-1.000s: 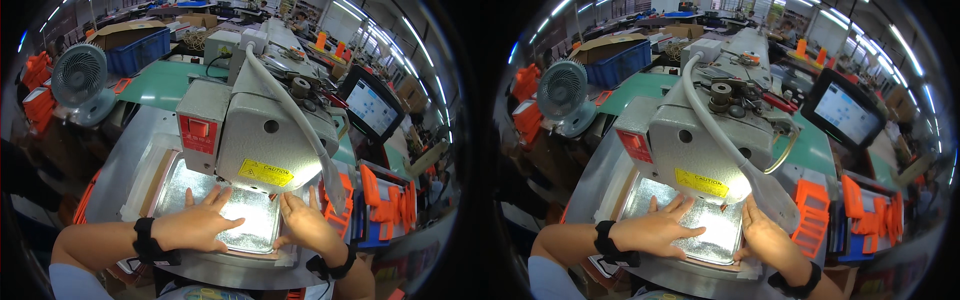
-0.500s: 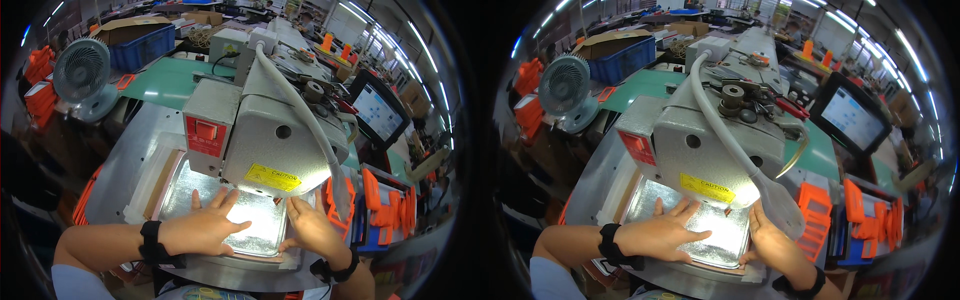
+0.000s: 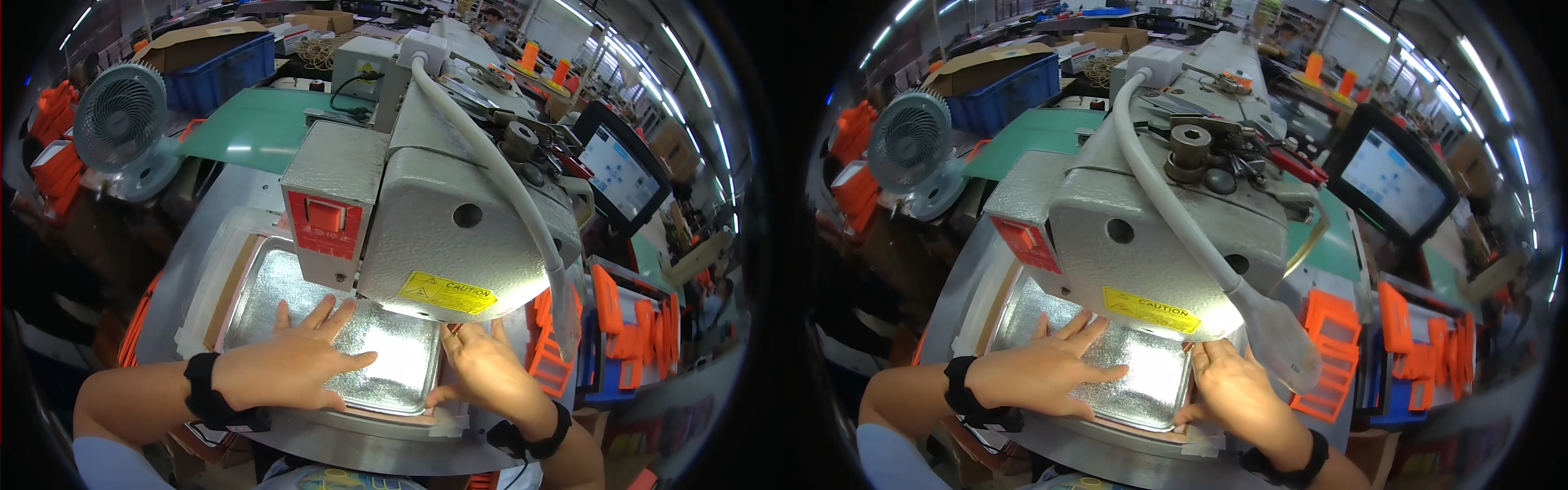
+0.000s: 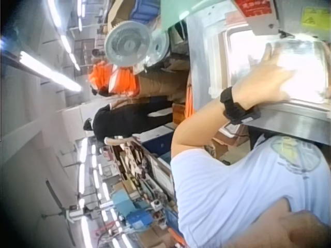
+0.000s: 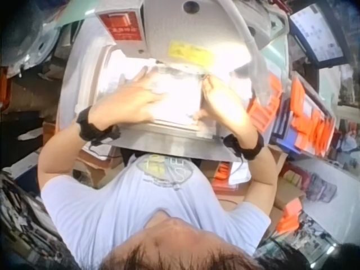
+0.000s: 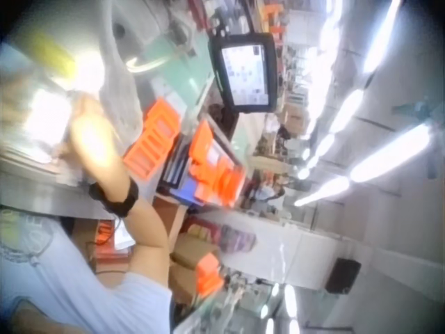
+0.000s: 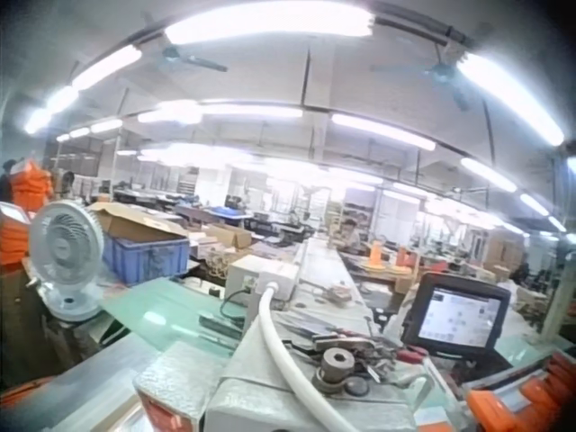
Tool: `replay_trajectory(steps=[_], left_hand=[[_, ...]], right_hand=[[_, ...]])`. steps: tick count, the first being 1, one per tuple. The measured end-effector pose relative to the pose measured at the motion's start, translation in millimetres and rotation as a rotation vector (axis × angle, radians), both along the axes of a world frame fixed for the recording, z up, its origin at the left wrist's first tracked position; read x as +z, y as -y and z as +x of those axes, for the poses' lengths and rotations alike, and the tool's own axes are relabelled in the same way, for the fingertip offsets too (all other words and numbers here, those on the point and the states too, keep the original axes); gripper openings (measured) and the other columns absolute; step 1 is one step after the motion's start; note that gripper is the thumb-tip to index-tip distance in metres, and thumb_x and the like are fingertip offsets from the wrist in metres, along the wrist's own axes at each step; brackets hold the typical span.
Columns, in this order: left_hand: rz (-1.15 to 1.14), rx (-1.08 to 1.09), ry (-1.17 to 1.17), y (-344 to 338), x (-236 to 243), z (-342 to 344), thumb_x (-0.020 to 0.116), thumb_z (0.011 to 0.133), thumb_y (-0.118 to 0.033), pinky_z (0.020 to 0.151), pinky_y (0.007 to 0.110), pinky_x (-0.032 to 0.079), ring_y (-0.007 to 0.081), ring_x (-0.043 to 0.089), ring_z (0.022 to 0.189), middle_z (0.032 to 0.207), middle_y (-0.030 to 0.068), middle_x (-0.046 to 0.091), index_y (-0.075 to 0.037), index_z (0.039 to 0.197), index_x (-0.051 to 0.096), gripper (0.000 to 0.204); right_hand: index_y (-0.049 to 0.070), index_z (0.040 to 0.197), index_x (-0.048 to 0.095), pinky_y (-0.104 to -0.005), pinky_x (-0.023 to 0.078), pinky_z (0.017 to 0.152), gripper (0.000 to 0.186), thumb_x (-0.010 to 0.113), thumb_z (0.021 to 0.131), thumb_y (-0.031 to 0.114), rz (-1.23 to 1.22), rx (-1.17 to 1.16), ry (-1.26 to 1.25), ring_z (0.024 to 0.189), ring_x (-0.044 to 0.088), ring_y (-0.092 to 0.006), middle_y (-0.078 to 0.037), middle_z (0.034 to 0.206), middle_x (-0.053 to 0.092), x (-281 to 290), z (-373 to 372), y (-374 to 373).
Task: Operating a specialized sewing machine to attach components to orange fabric pouches.
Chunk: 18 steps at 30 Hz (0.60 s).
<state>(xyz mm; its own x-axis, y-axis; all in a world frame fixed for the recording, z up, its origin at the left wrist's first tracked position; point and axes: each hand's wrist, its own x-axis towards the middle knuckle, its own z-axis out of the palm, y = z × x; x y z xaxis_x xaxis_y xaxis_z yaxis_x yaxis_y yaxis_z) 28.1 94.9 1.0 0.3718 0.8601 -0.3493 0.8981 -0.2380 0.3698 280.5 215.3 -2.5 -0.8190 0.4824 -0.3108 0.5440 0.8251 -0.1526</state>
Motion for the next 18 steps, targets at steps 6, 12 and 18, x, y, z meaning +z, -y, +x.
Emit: replay_trajectory(steps=[6, 12, 18], left_hand=[[0.036, -0.018, -0.023, 4.9, -2.6, -13.2, 0.076, 0.078, -0.047, 0.101, 0.077, 0.025, 0.0546, 0.018, 0.143, 0.151, 0.0360, 0.022, -0.028, 0.143, 0.051, 0.072], [0.085, -0.019, 0.042, -7.8, -1.0, -21.2, 0.077, 0.078, -0.044, 0.099, 0.081, 0.025, 0.0521, 0.028, 0.140, 0.148, 0.0333, 0.031, -0.025, 0.142, 0.052, 0.072], [0.040, -0.008, 0.065, -24.5, -8.8, -29.1, 0.076, 0.080, -0.043, 0.100, 0.080, 0.024, 0.0492, 0.038, 0.133, 0.141, 0.0294, 0.042, -0.025, 0.143, 0.052, 0.070]], right_hand=[[-0.014, 0.135, 0.046, -0.0530, 0.033, 0.108, 0.113, 0.075, 0.062, 0.069, 0.177, 0.115, -0.091, 0.119, 0.056, -0.0374, -0.027, 0.118, 0.060, -7.8, -6.0, 2.8], [-0.012, 0.132, 0.049, -0.0445, 0.042, 0.103, 0.107, 0.074, 0.065, 0.069, -0.061, 0.007, 0.068, 0.111, 0.060, -0.0414, -0.027, 0.102, 0.066, 2.4, -16.0, -12.7], [-0.007, 0.129, 0.054, -0.0402, 0.047, 0.093, 0.093, 0.073, 0.068, 0.061, -0.080, -0.008, -0.008, 0.102, 0.062, -0.0380, -0.023, 0.103, 0.066, -8.3, -12.3, -27.3]])
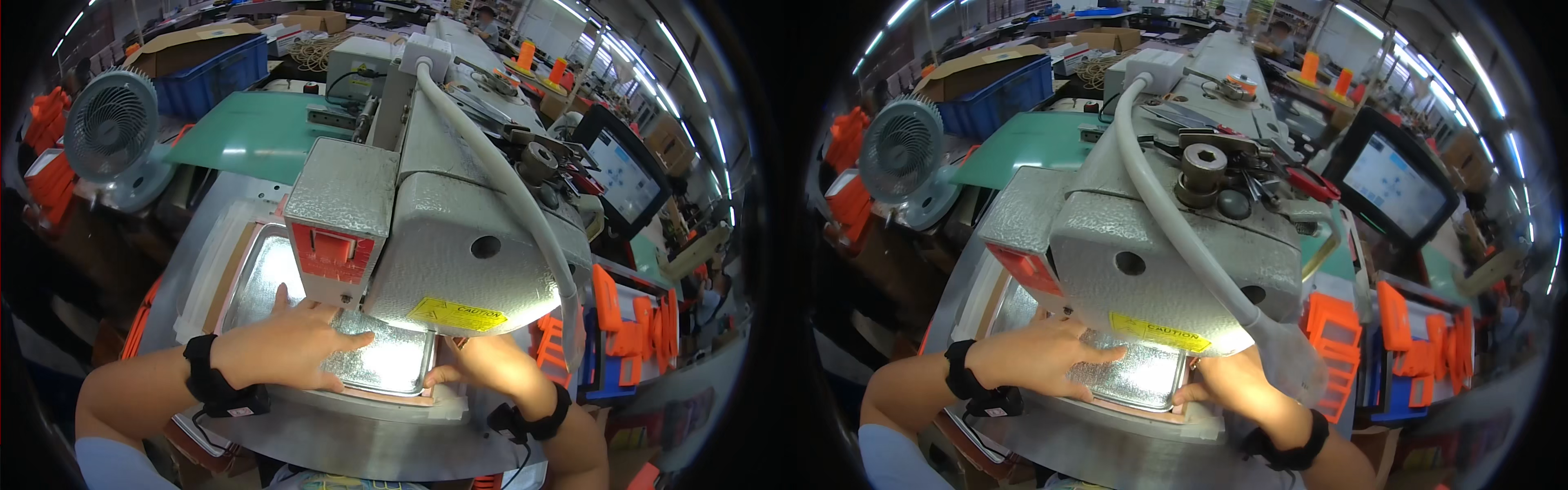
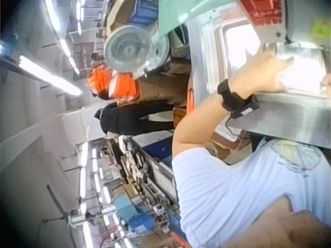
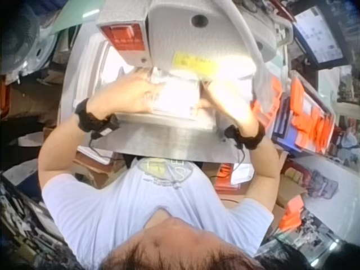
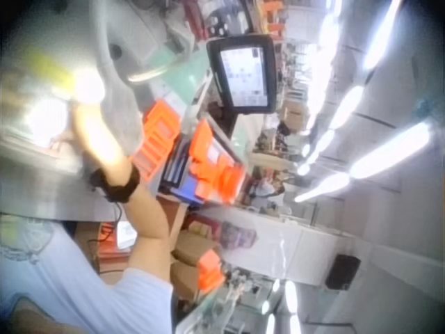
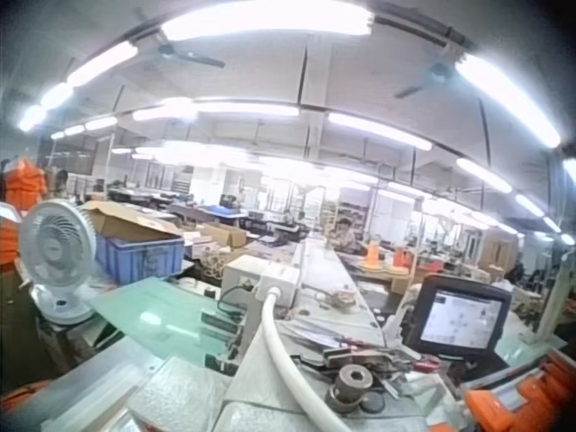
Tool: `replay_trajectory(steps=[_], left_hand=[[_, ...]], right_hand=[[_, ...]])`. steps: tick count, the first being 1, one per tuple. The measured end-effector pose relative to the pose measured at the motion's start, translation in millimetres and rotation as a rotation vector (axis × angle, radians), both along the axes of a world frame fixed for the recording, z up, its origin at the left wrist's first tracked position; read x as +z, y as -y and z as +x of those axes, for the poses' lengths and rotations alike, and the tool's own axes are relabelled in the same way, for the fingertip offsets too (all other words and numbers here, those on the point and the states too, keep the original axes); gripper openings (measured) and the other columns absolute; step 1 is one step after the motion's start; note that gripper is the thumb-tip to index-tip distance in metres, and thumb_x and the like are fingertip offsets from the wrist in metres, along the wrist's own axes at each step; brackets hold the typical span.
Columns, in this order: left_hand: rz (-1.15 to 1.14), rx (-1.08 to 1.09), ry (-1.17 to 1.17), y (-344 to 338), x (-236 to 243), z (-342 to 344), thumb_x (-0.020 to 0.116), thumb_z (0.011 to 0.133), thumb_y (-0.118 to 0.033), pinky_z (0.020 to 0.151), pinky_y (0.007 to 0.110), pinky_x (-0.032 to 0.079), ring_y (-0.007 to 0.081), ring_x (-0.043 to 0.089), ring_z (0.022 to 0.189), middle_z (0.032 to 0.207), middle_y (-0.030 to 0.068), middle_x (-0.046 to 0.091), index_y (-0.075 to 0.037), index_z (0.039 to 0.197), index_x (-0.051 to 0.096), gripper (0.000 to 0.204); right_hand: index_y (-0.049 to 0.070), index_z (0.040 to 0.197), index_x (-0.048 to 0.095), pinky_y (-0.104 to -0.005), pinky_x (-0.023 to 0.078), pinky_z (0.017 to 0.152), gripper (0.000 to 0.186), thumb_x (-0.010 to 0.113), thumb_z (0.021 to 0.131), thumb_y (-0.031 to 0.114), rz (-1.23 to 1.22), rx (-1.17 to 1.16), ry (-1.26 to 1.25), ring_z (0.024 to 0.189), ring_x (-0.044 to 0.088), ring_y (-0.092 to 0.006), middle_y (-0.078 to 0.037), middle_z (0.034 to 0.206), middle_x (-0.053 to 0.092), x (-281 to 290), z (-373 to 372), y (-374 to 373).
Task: Operating a specialized sewing machine to attach components to orange fabric pouches.
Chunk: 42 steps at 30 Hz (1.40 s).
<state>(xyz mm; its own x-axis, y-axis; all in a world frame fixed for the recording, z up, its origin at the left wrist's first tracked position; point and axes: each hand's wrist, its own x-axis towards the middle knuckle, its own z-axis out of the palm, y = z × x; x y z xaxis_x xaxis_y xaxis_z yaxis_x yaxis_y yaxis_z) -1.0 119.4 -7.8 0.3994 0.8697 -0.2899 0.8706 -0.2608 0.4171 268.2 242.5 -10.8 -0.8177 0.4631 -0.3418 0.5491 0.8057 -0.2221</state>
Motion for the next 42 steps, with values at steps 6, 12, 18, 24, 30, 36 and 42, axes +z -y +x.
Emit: replay_trajectory(steps=[6, 12, 18, 24, 30, 36, 42], left_hand=[[-0.069, 0.026, 0.059, -17.1, 4.1, -6.3, 0.072, 0.082, -0.043, 0.088, 0.039, 0.051, 0.0374, 0.066, 0.101, 0.111, 0.0211, 0.068, -0.019, 0.139, 0.055, 0.064], [-0.106, 0.058, 0.062, -30.2, 5.4, -13.8, 0.068, 0.084, -0.050, 0.093, 0.039, 0.049, 0.0370, 0.063, 0.110, 0.123, 0.0167, 0.066, -0.016, 0.138, 0.056, 0.065], [-0.132, 0.194, 0.178, -40.2, 6.9, -20.7, 0.075, 0.078, -0.050, 0.090, 0.037, 0.049, 0.0258, 0.064, 0.108, 0.117, 0.0114, 0.068, -0.012, 0.125, 0.065, 0.061], [-0.502, 0.540, 0.617, -35.6, -39.6, -43.4, 0.073, 0.068, -0.073, 0.097, 0.034, 0.045, 0.0227, 0.057, 0.120, 0.129, 0.0119, 0.062, -0.001, 0.129, 0.059, 0.096], [-0.512, 0.295, 0.383, -49.1, -20.4, -17.9, 0.059, 0.077, -0.079, 0.115, 0.033, 0.027, 0.0278, 0.037, 0.141, 0.150, 0.0177, 0.044, 0.004, 0.145, 0.041, 0.109], [-0.394, 0.345, 0.452, -48.3, -15.9, -1.9, 0.069, 0.082, -0.061, 0.111, 0.036, 0.037, 0.0290, 0.046, 0.133, 0.142, 0.0138, 0.051, -0.003, 0.140, 0.046, 0.085], [-0.488, 0.370, 0.552, -54.9, -5.1, 15.5, 0.073, 0.081, -0.059, 0.108, 0.037, 0.040, 0.0272, 0.048, 0.132, 0.142, 0.0117, 0.053, -0.008, 0.139, 0.051, 0.080]], right_hand=[[0.001, 0.134, 0.052, -0.0370, 0.049, 0.081, 0.072, 0.069, 0.076, 0.042, -0.017, -0.003, -0.014, 0.091, 0.064, -0.0330, -0.019, 0.099, 0.068, -3.4, -0.4, -13.8], [0.009, 0.138, 0.051, -0.0339, 0.051, 0.069, 0.057, 0.065, 0.084, 0.023, -0.011, -0.008, -0.047, 0.079, 0.066, -0.0279, -0.015, 0.095, 0.069, -12.1, 2.3, -29.0], [0.013, 0.141, 0.051, -0.0303, 0.053, 0.062, 0.053, 0.060, 0.090, 0.001, -0.145, -0.149, -0.255, 0.074, 0.068, -0.0224, -0.011, 0.095, 0.070, 7.8, 38.5, -22.1], [0.002, 0.130, 0.058, -0.0287, 0.051, 0.083, 0.045, 0.056, 0.087, -0.010, -0.428, -0.188, -0.634, 0.102, 0.064, -0.0146, -0.008, 0.112, 0.068, 15.4, 33.2, -6.0], [-0.001, 0.124, 0.061, -0.0304, 0.050, 0.088, 0.033, 0.063, 0.090, 0.003, -0.632, -0.216, -0.758, 0.105, 0.062, -0.0146, -0.008, 0.116, 0.066, 69.7, 1.4, -14.3], [0.001, 0.124, 0.060, -0.0303, 0.050, 0.088, 0.035, 0.067, 0.091, 0.011, -0.709, -0.342, -0.868, 0.102, 0.061, -0.0147, -0.006, 0.115, 0.065, 78.1, -6.4, -7.7], [0.003, 0.128, 0.058, -0.0296, 0.049, 0.087, 0.032, 0.057, 0.096, 0.008, -0.445, -0.229, -0.797, 0.102, 0.061, -0.0138, -0.005, 0.119, 0.063, 72.6, -8.8, -5.0]])
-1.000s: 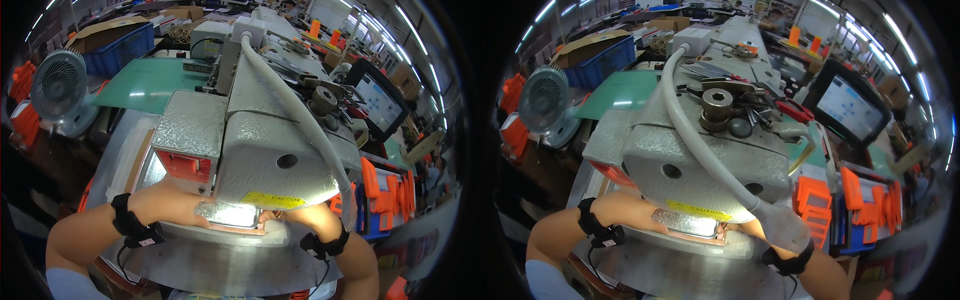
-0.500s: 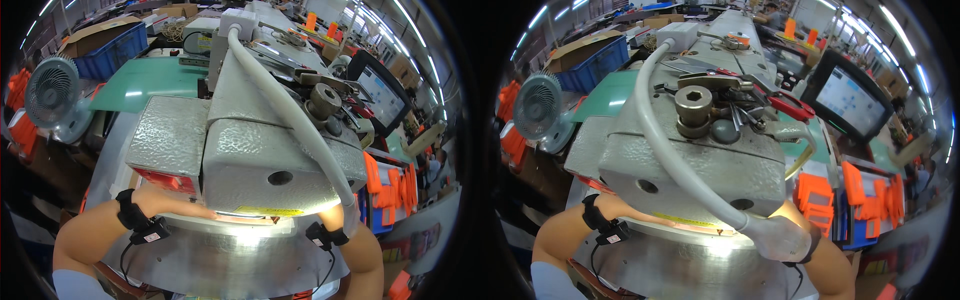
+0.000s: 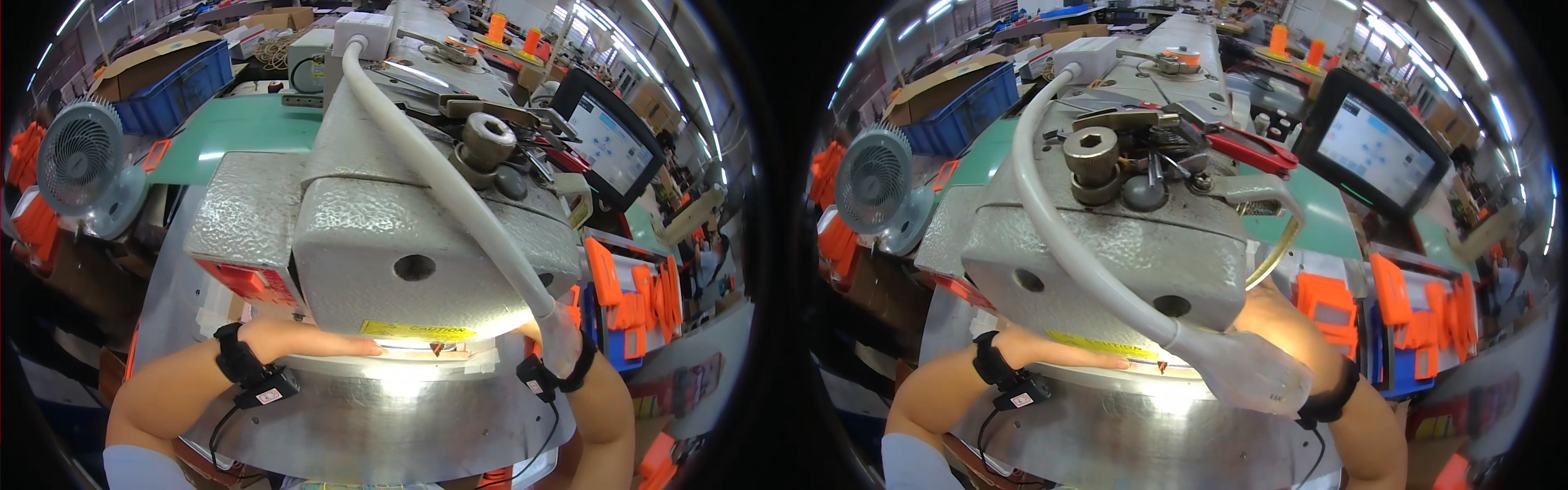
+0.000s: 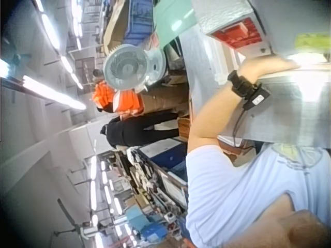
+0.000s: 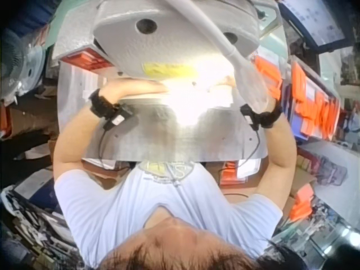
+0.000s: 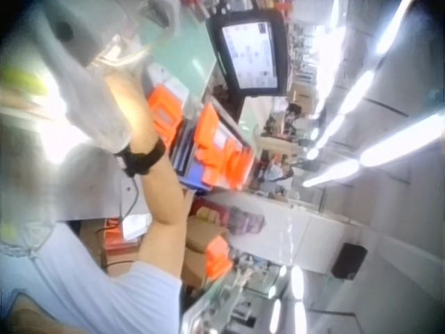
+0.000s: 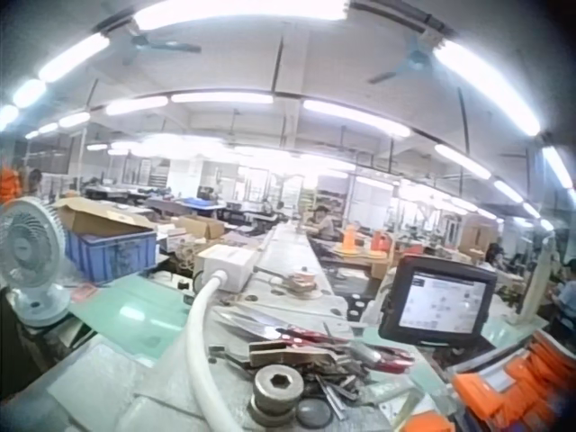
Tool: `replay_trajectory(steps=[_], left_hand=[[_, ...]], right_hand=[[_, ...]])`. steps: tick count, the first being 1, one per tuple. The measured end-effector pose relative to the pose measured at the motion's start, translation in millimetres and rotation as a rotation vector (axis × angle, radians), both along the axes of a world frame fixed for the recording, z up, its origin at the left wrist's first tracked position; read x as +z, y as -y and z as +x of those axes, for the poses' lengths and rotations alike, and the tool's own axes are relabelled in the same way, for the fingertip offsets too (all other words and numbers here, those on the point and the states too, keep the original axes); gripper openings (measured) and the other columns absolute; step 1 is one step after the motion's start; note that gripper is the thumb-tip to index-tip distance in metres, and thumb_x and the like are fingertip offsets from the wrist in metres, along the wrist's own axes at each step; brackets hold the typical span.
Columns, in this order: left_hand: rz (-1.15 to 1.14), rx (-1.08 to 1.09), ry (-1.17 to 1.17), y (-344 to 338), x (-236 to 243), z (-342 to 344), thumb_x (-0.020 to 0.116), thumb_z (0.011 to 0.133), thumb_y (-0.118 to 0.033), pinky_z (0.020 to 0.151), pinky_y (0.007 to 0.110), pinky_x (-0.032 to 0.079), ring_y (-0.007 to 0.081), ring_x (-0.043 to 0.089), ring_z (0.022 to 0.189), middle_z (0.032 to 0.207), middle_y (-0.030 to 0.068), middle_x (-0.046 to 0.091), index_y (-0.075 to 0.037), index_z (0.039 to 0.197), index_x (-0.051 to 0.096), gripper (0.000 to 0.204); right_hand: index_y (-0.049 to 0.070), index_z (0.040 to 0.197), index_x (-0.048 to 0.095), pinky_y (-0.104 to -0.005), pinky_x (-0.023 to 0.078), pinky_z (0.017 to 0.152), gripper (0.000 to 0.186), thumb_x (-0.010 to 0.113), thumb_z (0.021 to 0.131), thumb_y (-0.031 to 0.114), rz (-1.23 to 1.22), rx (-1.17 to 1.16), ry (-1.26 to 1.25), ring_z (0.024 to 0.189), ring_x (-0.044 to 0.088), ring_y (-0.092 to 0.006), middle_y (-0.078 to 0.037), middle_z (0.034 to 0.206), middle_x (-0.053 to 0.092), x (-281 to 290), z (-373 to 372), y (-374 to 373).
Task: Operating a specialized sewing machine to attach components to orange fabric pouches.
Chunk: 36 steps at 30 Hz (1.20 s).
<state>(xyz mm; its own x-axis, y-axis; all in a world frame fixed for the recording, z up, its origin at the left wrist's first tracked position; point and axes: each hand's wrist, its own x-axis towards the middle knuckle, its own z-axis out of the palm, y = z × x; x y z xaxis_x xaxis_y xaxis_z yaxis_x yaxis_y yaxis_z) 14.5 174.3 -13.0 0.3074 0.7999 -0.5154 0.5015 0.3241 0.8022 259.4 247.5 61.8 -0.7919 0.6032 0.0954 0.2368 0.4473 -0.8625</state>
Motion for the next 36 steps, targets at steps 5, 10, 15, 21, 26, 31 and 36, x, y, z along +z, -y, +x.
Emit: replay_trajectory(steps=[5, 10, 15, 21, 26, 31, 36], left_hand=[[-0.064, -0.051, 0.129, -4.5, -10.0, 1.5, 0.070, 0.084, -0.058, 0.109, 0.036, 0.039, 0.0267, 0.048, 0.132, 0.144, 0.0122, 0.051, -0.008, 0.140, 0.051, 0.078], [0.088, -0.142, -0.008, -9.0, -45.2, -5.2, 0.067, 0.086, -0.057, 0.111, 0.036, 0.035, 0.0296, 0.047, 0.133, 0.144, 0.0148, 0.051, -0.006, 0.141, 0.050, 0.077], [0.373, -0.183, -0.135, -11.1, -39.9, -2.9, 0.066, 0.083, -0.062, 0.108, 0.037, 0.038, 0.0340, 0.048, 0.132, 0.140, 0.0222, 0.053, 0.000, 0.139, 0.050, 0.085], [0.498, -0.169, -0.371, -2.9, -40.9, -3.1, 0.062, 0.083, -0.065, 0.113, 0.046, 0.032, 0.0379, 0.041, 0.137, 0.146, 0.0210, 0.047, -0.003, 0.145, 0.042, 0.091], [0.824, -0.192, -0.580, 65.4, -63.3, 28.4, 0.056, 0.084, -0.070, 0.112, 0.070, 0.004, 0.0427, 0.022, 0.146, 0.157, 0.0252, 0.026, 0.000, 0.150, 0.033, 0.099], [0.843, -0.104, -0.538, 90.6, -46.4, 31.3, 0.064, 0.087, -0.052, 0.115, 0.062, 0.015, 0.0425, 0.025, 0.145, 0.151, 0.0275, 0.033, 0.002, 0.147, 0.035, 0.086], [0.802, 0.402, -0.806, 112.4, 2.3, 11.2, 0.072, 0.083, -0.022, 0.096, 0.050, 0.043, 0.0416, 0.052, 0.118, 0.119, 0.0204, 0.058, -0.001, 0.120, 0.058, 0.045]], right_hand=[[0.006, 0.126, 0.058, -0.0334, 0.048, 0.088, 0.040, 0.064, 0.089, 0.016, 0.308, 0.027, 0.164, 0.103, 0.060, -0.0179, -0.007, 0.114, 0.063, -23.6, 16.7, -14.6], [0.008, 0.125, 0.059, -0.0372, 0.047, 0.089, 0.048, 0.070, 0.081, 0.024, 0.412, 0.093, 0.371, 0.103, 0.059, -0.0220, -0.010, 0.109, 0.063, -68.8, 40.1, -53.7], [0.012, 0.134, 0.056, -0.0421, 0.041, 0.105, 0.093, 0.091, 0.056, 0.049, 0.163, 0.039, 0.323, 0.127, 0.051, -0.0327, -0.012, 0.135, 0.058, -101.3, 59.3, -78.5], [0.001, 0.143, 0.042, -0.0428, 0.034, 0.113, 0.108, 0.089, 0.059, 0.051, 0.368, 0.234, 0.330, 0.135, 0.042, -0.0406, -0.025, 0.144, 0.046, -91.0, 42.3, -81.3], [-0.008, 0.151, 0.017, -0.0456, 0.029, 0.116, 0.117, 0.081, 0.072, 0.050, 0.439, 0.253, 0.483, 0.143, 0.028, -0.0426, -0.030, 0.156, 0.024, -89.8, 73.7, -22.6], [-0.009, 0.152, 0.012, -0.0585, 0.024, 0.115, 0.113, 0.075, 0.080, 0.050, 0.350, 0.059, 0.656, 0.147, 0.022, -0.0411, -0.031, 0.158, 0.018, -78.5, 67.4, 29.0], [-0.006, 0.150, 0.026, -0.0586, 0.031, 0.109, 0.103, 0.075, 0.079, 0.050, 0.408, -0.033, 0.605, 0.138, 0.035, -0.0416, -0.030, 0.151, 0.031, -77.2, 68.9, 41.0]])
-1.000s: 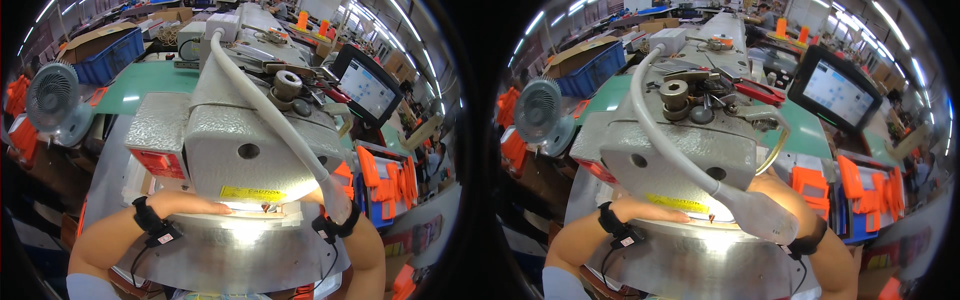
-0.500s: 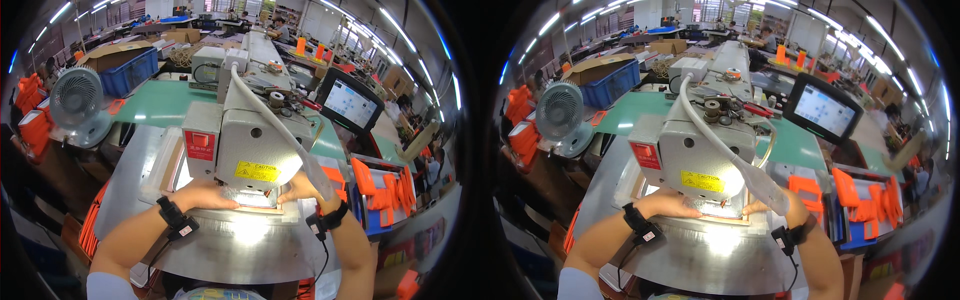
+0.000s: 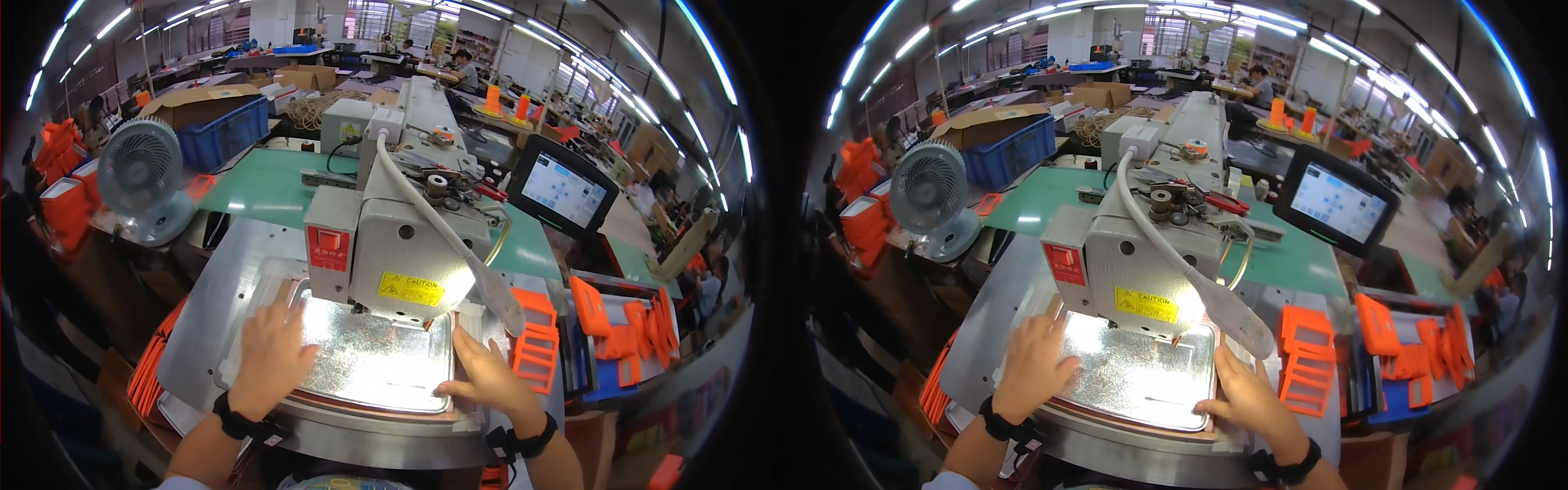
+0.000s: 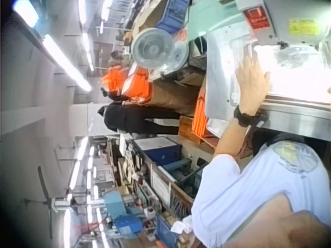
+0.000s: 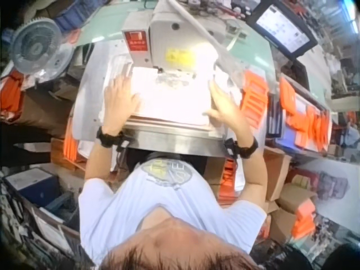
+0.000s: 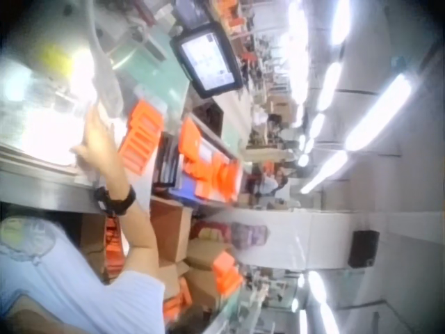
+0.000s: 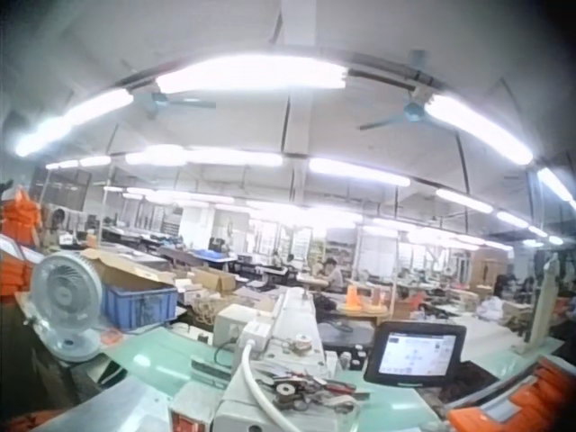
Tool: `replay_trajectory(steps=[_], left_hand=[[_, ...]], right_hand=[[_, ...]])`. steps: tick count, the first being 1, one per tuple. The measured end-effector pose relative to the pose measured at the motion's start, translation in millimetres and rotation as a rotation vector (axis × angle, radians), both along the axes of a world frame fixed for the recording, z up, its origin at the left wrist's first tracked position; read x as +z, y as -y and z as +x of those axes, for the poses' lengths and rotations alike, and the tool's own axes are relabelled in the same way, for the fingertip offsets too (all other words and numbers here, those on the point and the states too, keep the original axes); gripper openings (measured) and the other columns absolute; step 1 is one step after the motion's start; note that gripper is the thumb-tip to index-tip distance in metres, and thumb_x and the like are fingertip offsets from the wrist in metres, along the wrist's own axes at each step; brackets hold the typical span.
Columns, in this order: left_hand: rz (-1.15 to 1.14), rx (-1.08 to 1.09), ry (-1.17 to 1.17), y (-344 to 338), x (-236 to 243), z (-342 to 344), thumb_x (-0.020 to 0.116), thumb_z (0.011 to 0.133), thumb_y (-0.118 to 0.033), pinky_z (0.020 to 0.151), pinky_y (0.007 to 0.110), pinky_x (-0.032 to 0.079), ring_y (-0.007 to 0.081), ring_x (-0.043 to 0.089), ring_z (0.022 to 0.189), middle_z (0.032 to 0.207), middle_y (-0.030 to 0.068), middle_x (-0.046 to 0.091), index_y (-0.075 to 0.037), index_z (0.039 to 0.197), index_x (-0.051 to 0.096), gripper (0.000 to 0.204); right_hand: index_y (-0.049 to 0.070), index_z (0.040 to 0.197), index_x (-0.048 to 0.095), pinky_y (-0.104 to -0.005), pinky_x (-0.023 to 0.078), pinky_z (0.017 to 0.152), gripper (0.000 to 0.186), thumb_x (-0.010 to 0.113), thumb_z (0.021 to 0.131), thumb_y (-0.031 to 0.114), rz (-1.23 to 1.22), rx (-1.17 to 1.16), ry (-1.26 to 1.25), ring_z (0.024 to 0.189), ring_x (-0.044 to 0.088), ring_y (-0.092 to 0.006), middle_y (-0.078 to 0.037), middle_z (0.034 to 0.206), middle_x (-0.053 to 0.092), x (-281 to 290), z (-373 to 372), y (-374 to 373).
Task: Operating a specialized sewing machine to attach components to orange fabric pouches.
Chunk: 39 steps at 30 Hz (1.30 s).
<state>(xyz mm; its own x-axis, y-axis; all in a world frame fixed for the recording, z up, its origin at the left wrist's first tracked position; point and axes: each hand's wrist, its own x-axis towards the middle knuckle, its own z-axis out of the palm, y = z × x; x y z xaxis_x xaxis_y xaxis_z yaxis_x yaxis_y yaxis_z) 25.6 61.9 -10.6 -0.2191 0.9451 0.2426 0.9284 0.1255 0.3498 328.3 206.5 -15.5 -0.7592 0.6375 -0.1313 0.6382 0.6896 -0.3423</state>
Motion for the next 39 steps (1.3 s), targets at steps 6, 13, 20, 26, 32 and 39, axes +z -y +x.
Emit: replay_trajectory(steps=[6, 13, 20, 26, 32, 39], left_hand=[[0.068, 0.168, 0.241, 9.8, -21.6, -24.2, 0.062, 0.085, -0.012, 0.075, 0.048, 0.048, 0.0430, 0.060, 0.086, 0.094, 0.0200, 0.061, 0.001, 0.104, 0.060, 0.023], [0.111, 0.188, 0.772, 46.4, -45.3, -54.8, 0.055, 0.090, -0.006, 0.081, 0.036, 0.049, 0.0247, 0.066, 0.097, 0.110, 0.0142, 0.066, 0.000, 0.132, 0.057, 0.042], [0.574, 0.171, 1.327, 79.1, 1.2, 2.7, 0.058, 0.093, -0.010, 0.085, 0.024, 0.047, 0.0131, 0.059, 0.099, 0.127, 0.0109, 0.056, 0.001, 0.152, 0.026, 0.068], [0.578, 0.464, 1.391, 89.5, -7.2, -2.5, 0.059, 0.090, -0.014, 0.041, 0.021, 0.045, 0.0118, 0.063, 0.068, 0.100, 0.0097, 0.063, -0.002, 0.131, 0.045, 0.045], [0.925, 0.727, 1.622, 182.5, -63.2, -91.2, 0.060, 0.089, -0.013, 0.038, 0.021, 0.045, 0.0102, 0.063, 0.067, 0.091, 0.0034, 0.066, -0.008, 0.118, 0.058, 0.030], [1.051, 0.244, 1.695, 194.4, -49.5, -88.6, 0.055, 0.099, -0.026, 0.044, 0.021, 0.043, 0.0095, 0.056, 0.058, 0.097, 0.0044, 0.068, -0.006, 0.114, 0.061, 0.025]], right_hand=[[-0.004, 0.120, 0.057, -0.0435, 0.047, 0.081, 0.060, 0.078, 0.078, 0.033, -0.029, -0.129, -0.072, 0.101, 0.060, -0.0368, -0.025, 0.111, 0.060, 2.2, -5.4, 15.0], [-0.006, 0.109, 0.055, -0.0459, 0.051, 0.066, 0.034, 0.067, 0.085, 0.014, -0.131, -0.122, -0.266, 0.073, 0.064, -0.0423, -0.026, 0.076, 0.063, -17.9, -38.0, 22.6], [-0.008, 0.117, 0.053, -0.0470, 0.051, 0.065, 0.036, 0.064, 0.088, 0.012, -0.125, -0.011, -0.290, 0.075, 0.065, -0.0443, -0.027, 0.078, 0.064, -29.6, -59.8, 16.8], [-0.004, 0.112, 0.056, -0.0474, 0.051, 0.067, 0.034, 0.066, 0.091, 0.020, -0.317, 0.058, -0.455, 0.076, 0.064, -0.0450, -0.026, 0.077, 0.065, -37.1, -96.7, 38.1], [0.001, 0.130, 0.053, -0.0451, 0.056, 0.071, 0.043, 0.062, 0.093, 0.022, 0.054, 0.228, -0.400, 0.082, 0.067, -0.0365, -0.023, 0.117, 0.063, 1.0, -119.4, 71.4], [0.002, 0.118, 0.062, -0.0413, 0.056, 0.071, 0.028, 0.058, 0.094, 0.015, -0.215, 0.507, -0.381, 0.084, 0.067, -0.0379, -0.019, 0.104, 0.068, -6.4, -114.4, 82.1]])
